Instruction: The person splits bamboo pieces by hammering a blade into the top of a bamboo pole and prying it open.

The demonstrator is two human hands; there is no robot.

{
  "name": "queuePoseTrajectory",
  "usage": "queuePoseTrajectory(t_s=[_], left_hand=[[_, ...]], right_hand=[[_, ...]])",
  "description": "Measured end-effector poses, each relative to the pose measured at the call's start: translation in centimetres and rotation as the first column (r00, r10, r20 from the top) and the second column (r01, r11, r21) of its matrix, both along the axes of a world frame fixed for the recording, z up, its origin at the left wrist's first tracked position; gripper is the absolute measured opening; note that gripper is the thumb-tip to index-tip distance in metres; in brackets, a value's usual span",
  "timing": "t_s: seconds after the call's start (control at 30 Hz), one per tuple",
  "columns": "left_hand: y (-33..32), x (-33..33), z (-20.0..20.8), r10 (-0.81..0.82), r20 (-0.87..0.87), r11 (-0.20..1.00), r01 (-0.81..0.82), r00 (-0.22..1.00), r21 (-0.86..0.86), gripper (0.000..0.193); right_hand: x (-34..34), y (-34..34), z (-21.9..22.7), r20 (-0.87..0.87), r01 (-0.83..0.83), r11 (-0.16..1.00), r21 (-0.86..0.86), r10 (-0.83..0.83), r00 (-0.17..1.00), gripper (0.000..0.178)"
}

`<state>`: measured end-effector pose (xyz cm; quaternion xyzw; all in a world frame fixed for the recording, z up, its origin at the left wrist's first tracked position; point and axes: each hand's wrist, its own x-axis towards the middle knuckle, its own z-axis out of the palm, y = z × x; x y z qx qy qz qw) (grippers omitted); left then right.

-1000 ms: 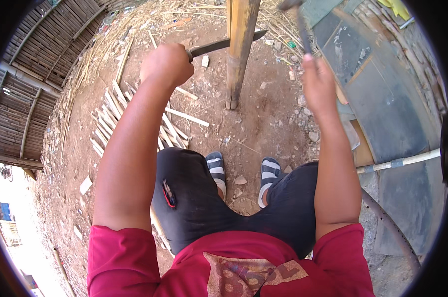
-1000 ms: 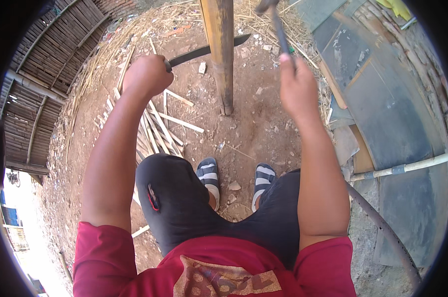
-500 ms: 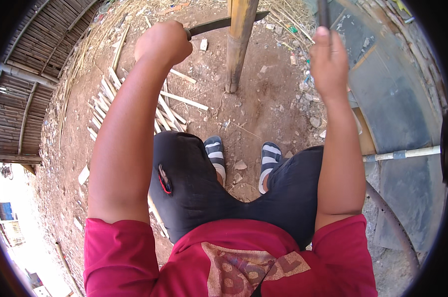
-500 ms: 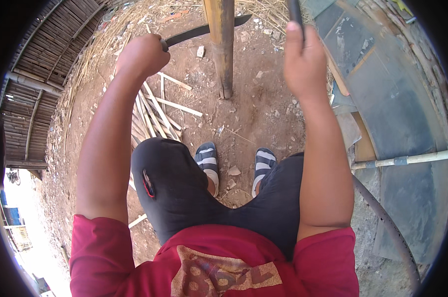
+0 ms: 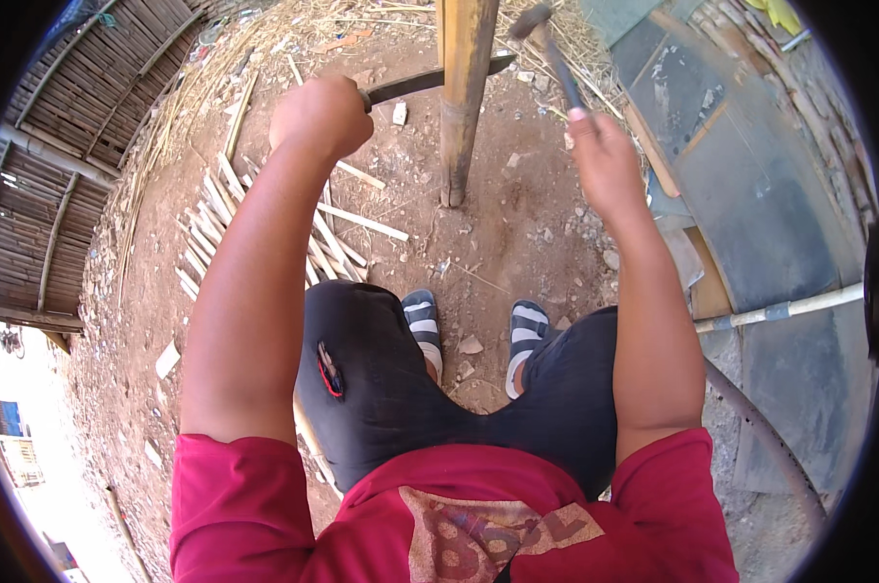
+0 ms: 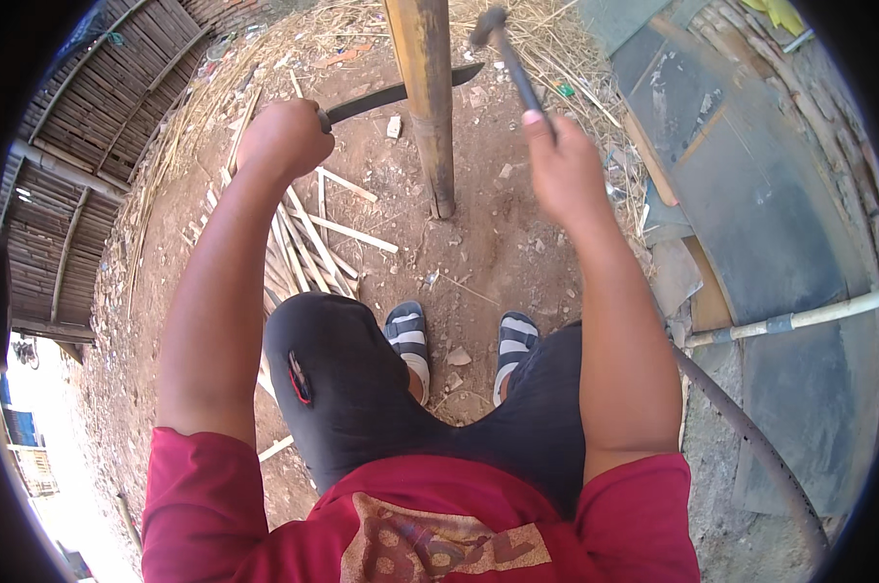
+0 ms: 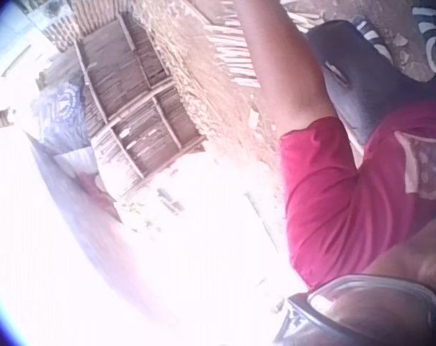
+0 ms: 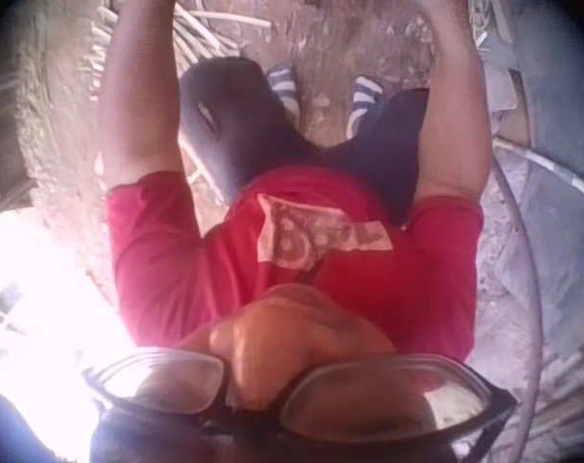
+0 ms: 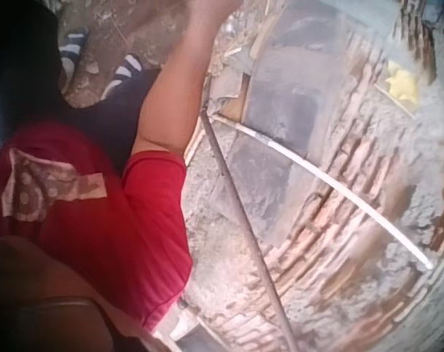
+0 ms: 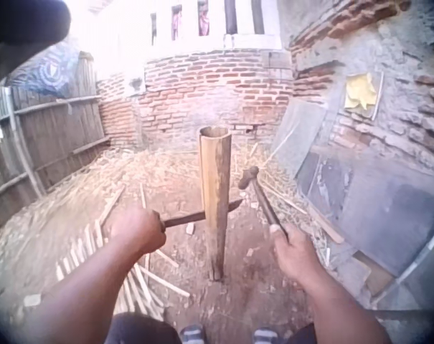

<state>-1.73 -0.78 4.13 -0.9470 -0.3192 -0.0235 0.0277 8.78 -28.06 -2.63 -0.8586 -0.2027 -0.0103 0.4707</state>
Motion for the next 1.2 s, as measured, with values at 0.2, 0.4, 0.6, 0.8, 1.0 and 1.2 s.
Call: queuePoseTrajectory(t_s=[0.2, 0.4, 0.6, 0.8, 1.0, 1.2], left_hand=[[-1.3, 0.1, 0.0, -0.016, -0.058, 0.999, 0.014, 0.998, -0.037, 0.031], [0.5, -0.1, -1.0, 0.019, -0.017, 0.999, -0.019, 1.000, 0.035, 0.030], [-0.4, -0.1, -0.2, -0.018, -0.058, 1.000, 0.017, 0.998, -0.005, 0.030], [-0.6, -1.0, -0.1, -0.004, -0.057, 1.000, 0.003, 0.998, -0.019, 0.029], [0.3, -0.7, 0.0, 0.000, -0.069, 0.999, 0.003, 0.998, 0.036, 0.030], [-0.1, -0.9, -0.6, -0.005, -0.064, 0.999, 0.003, 0.998, -0.032, 0.029]], right_hand=[[0.7, -0.6, -1.2, 0.209, -0.005, 0.980, 0.201, -0.038, 0.977, 0.045], [0.7, -0.5, 1.2, 0.098, 0.014, 0.974, 0.228, -0.038, 0.994, 0.046], [1.3, 1.2, -4.2, -0.083, -0.078, 0.989, -0.128, 0.068, 0.994, 0.047], [0.4, -0.2, 1.5, 0.083, 0.013, 0.967, 0.253, -0.035, 0.996, 0.048], [1.2, 0.9, -4.1, 0.040, -0.060, 0.998, -0.020, 0.060, 0.997, 0.050], [-0.6, 0.5, -0.8, 0.132, 0.018, 0.979, 0.204, -0.045, 0.990, 0.049]])
